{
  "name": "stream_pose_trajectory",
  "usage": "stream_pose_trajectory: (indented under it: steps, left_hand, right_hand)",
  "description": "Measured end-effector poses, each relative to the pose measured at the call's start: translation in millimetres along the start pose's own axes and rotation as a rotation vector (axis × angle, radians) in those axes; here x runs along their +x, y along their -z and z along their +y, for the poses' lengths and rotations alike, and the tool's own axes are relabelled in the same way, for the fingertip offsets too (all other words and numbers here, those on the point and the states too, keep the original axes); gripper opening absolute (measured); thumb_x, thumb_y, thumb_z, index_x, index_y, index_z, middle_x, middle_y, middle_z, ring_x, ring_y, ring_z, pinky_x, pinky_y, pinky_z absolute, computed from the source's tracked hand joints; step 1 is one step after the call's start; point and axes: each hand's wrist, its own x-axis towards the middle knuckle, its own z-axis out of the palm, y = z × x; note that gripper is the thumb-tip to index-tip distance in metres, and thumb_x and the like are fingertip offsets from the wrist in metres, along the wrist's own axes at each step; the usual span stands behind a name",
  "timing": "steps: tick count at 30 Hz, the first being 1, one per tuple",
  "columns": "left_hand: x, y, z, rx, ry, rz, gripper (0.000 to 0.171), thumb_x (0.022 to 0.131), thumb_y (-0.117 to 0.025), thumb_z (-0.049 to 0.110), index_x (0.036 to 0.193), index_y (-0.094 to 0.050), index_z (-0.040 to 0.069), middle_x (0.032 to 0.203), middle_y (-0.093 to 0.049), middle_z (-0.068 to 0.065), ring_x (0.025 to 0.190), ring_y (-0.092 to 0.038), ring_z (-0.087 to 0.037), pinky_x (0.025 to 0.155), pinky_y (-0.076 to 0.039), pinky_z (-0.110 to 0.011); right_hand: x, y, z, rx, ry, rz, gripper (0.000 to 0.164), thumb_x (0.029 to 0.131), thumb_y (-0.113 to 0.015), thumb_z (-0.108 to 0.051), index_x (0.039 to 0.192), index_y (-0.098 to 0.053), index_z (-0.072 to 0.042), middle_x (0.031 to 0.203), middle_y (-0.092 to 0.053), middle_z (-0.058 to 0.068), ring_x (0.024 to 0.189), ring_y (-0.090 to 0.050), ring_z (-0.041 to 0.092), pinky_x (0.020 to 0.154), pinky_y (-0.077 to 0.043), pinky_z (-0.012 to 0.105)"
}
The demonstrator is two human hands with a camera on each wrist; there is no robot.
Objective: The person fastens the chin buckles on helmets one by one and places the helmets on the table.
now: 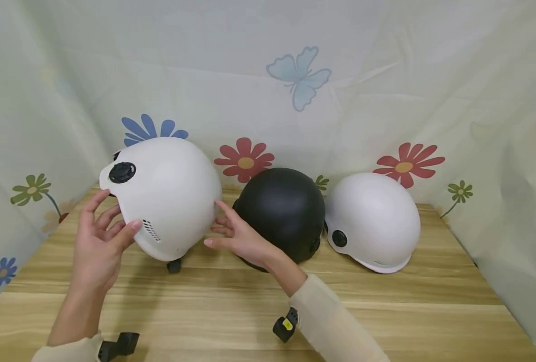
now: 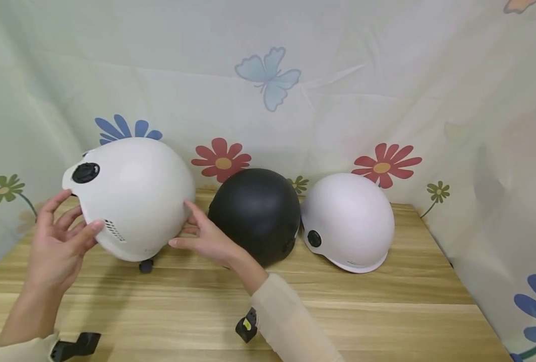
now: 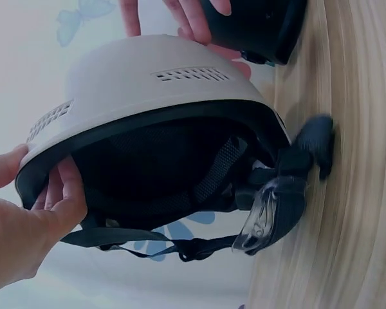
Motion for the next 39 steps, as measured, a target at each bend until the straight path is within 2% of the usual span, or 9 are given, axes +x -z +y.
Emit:
stream_pose_trajectory:
  steps: [9, 13, 17, 20, 24, 27, 32, 39]
  left_hand:
    - [-3.2, -9.8, 2.0, 0.034, -0.008, -0.007, 0.067, 0.079, -0.057, -0.017, 0.134, -0.033, 0.014, 0.113, -0.055, -0.008, 0.087, -0.061, -0.016, 0.066, -0.053, -0.025]
    - [-5.2, -11.5, 0.8, 0.107, -0.005, 0.000, 0.057, 0.080, -0.060, -0.013, 0.128, -0.041, 0.010, 0.109, -0.059, -0.004, 0.084, -0.061, -0.013, 0.065, -0.052, -0.021]
    - [-6.2, -12.5, 0.8, 0.258, 0.010, 0.006, 0.046, 0.081, -0.063, -0.006, 0.123, -0.050, 0.007, 0.106, -0.063, 0.003, 0.085, -0.060, -0.010, 0.068, -0.050, -0.017]
    - [-7.4, -13.3, 1.5, 0.427, 0.020, 0.008, 0.040, 0.082, -0.065, 0.001, 0.120, -0.054, 0.007, 0.104, -0.063, 0.009, 0.088, -0.059, -0.007, 0.072, -0.048, -0.013]
    - [-9.4, -14.9, 2.6, 0.719, 0.014, -0.024, 0.038, 0.084, -0.067, 0.013, 0.121, -0.058, 0.007, 0.105, -0.061, 0.012, 0.090, -0.057, -0.005, 0.074, -0.044, -0.009]
    - [-9.8, -15.4, 3.2, 0.843, -0.016, -0.060, 0.039, 0.085, -0.066, 0.017, 0.121, -0.058, 0.005, 0.105, -0.061, 0.012, 0.089, -0.056, -0.006, 0.073, -0.043, -0.010]
    - [-9.5, -13.3, 5.7, 0.864, -0.018, -0.104, 0.039, 0.085, -0.066, 0.016, 0.122, -0.059, 0.006, 0.100, -0.062, 0.013, 0.085, -0.056, -0.006, 0.069, -0.045, -0.012]
    - [-11.5, -13.2, 10.2, 0.894, 0.056, -0.159, 0.043, 0.084, -0.068, 0.021, 0.124, -0.058, 0.010, 0.095, -0.061, 0.008, 0.083, -0.055, -0.007, 0.067, -0.045, -0.013]
  right_hand:
    - [-7, 3, -7, -0.001, 0.013, -0.003, 0.081, 0.085, -0.064, -0.008, 0.146, -0.014, -0.025, 0.141, -0.031, 0.010, 0.123, -0.042, 0.024, 0.092, -0.042, 0.035]
    - [-8, 6, -7, -0.003, 0.016, 0.002, 0.079, 0.086, -0.063, -0.008, 0.146, -0.015, -0.026, 0.141, -0.030, 0.010, 0.121, -0.044, 0.025, 0.091, -0.043, 0.035]
    - [-9, 7, -9, -0.007, 0.008, 0.017, 0.082, 0.085, -0.064, -0.009, 0.146, -0.013, -0.027, 0.141, -0.029, 0.011, 0.120, -0.044, 0.029, 0.091, -0.043, 0.036]
    - [-10, 8, -11, -0.015, 0.008, 0.029, 0.083, 0.085, -0.065, -0.009, 0.146, -0.012, -0.027, 0.141, -0.029, 0.012, 0.120, -0.044, 0.032, 0.091, -0.043, 0.036]
    - [-12, 10, -14, -0.033, 0.015, 0.039, 0.079, 0.086, -0.064, -0.010, 0.146, -0.014, -0.026, 0.142, -0.028, 0.011, 0.119, -0.045, 0.032, 0.092, -0.043, 0.036]
    - [-12, 11, -16, -0.032, 0.014, 0.037, 0.078, 0.086, -0.063, -0.009, 0.146, -0.016, -0.025, 0.142, -0.028, 0.011, 0.118, -0.045, 0.031, 0.092, -0.043, 0.036]
    - [-12, 13, -17, -0.034, 0.022, 0.037, 0.076, 0.086, -0.062, -0.008, 0.146, -0.018, -0.023, 0.141, -0.028, 0.009, 0.116, -0.047, 0.029, 0.091, -0.043, 0.036]
    - [-13, 14, -19, -0.070, 0.021, 0.033, 0.075, 0.086, -0.063, -0.009, 0.146, -0.019, -0.023, 0.141, -0.028, 0.011, 0.116, -0.047, 0.030, 0.091, -0.043, 0.036]
